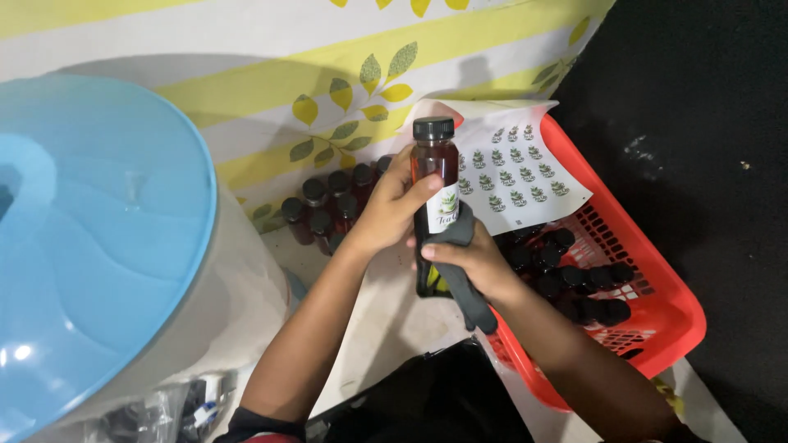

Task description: The person picks up small dark bottles from a red basket, applies a label to each bottle, and wipes the surface with a cloth. The person then places the labeled bottles on the table next to a water dispenser.

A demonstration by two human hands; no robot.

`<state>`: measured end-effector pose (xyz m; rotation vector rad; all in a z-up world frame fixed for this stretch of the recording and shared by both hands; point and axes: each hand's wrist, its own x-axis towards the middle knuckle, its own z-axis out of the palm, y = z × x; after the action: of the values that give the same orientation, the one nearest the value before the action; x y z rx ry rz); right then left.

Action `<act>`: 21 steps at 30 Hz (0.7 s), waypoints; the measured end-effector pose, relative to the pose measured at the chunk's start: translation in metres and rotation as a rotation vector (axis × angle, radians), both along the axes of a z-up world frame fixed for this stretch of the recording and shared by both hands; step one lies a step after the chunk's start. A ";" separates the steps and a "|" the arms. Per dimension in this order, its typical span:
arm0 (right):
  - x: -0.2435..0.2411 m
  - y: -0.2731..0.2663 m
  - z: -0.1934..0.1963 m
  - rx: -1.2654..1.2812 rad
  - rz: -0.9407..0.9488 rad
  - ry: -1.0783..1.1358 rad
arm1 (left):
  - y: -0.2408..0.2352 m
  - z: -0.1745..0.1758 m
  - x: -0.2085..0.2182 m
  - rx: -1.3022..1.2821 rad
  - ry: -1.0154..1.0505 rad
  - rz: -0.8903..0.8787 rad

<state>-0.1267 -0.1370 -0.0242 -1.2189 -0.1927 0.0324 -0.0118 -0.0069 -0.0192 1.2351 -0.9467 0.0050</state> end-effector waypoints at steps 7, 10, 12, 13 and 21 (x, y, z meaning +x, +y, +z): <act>-0.010 0.010 0.030 -0.012 -0.134 0.023 | 0.011 0.016 -0.021 0.105 -0.037 0.121; -0.013 0.018 0.046 0.077 -0.084 -0.029 | 0.011 0.021 -0.031 0.116 -0.063 0.105; -0.009 0.012 0.039 0.136 -0.043 -0.005 | 0.010 0.019 -0.034 0.118 -0.047 0.073; -0.007 0.009 0.035 0.196 -0.011 0.026 | 0.010 0.018 -0.036 0.122 -0.023 0.033; 0.020 -0.025 -0.032 0.508 0.273 0.243 | 0.002 0.021 -0.027 0.010 0.001 -0.024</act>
<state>-0.1071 -0.1620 -0.0564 -0.6684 -0.1417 0.3475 -0.0393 -0.0047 0.0017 1.2323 -0.9614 -0.0196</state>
